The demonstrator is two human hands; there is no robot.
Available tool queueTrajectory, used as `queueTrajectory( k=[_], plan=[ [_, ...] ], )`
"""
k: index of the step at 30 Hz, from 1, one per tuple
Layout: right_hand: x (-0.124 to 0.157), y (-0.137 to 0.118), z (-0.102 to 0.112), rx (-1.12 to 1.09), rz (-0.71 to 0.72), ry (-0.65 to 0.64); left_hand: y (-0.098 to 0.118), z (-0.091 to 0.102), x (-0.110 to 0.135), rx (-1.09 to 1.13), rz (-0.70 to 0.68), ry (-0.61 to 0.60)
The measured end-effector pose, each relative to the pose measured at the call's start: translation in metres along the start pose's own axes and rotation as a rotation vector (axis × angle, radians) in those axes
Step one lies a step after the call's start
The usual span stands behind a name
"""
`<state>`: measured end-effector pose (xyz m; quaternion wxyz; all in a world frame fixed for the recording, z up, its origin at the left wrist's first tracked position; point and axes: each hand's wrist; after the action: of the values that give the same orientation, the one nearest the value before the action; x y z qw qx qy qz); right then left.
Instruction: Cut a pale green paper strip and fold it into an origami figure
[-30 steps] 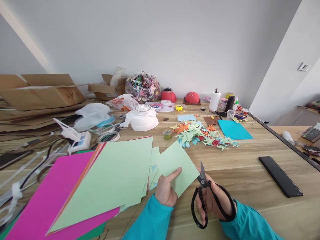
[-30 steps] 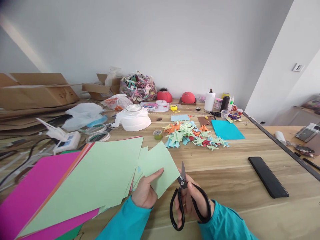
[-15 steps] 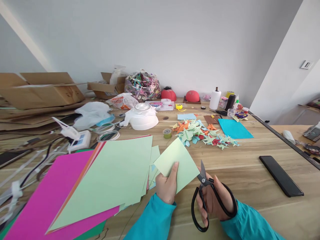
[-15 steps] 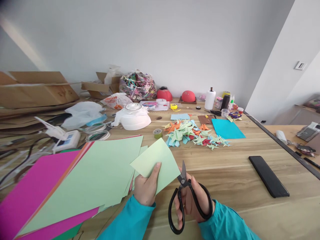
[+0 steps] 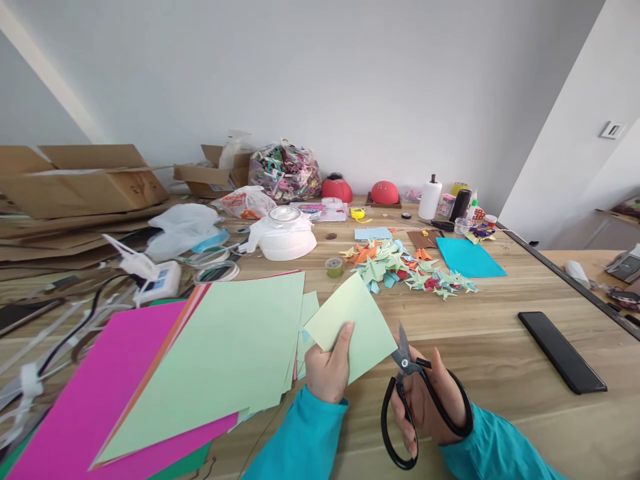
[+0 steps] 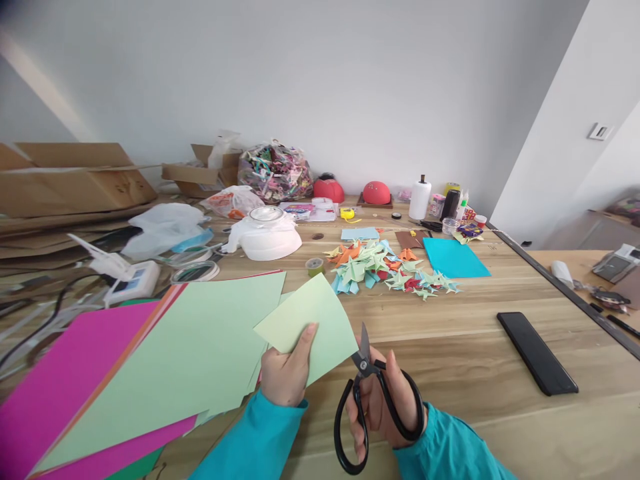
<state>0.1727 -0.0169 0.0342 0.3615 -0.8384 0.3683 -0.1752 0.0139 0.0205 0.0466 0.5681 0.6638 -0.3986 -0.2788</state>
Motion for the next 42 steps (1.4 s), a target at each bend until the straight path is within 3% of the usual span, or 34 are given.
queueTrajectory(
  k=[5,11,17,26,34,37,42],
  plan=[
    [0.000,0.000,0.003,-0.016,0.013,-0.013,-0.005,-0.001,-0.002,-0.054,-0.064,-0.010],
    [0.000,0.002,0.005,-0.030,0.020,-0.009,-0.014,0.002,-0.006,-0.118,-0.238,-0.006],
    [0.000,0.003,0.008,-0.067,0.030,-0.040,-0.017,0.005,-0.011,-0.163,-0.295,-0.030],
    [-0.001,0.001,0.008,-0.054,-0.002,-0.020,-0.015,0.006,-0.015,-0.173,-0.266,-0.096],
    [0.002,0.000,0.009,-0.038,-0.006,-0.044,-0.002,0.006,-0.011,-0.179,-0.246,-0.056],
    [0.002,-0.001,0.013,-0.039,-0.063,-0.088,0.000,0.008,-0.013,-0.209,-0.198,-0.106],
    [0.002,-0.005,0.018,-0.024,-0.169,-0.124,0.000,0.009,-0.012,-0.208,-0.088,-0.300]
  ],
)
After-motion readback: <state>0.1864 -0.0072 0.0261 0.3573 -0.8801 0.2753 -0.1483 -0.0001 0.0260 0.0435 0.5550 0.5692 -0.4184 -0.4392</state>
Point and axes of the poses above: each hand's wrist, its own x-axis away from the middle knuckle, its own z-axis out of the back of the hand, y = z × x, and after that the axes turned 2 degrees about x, right-handed
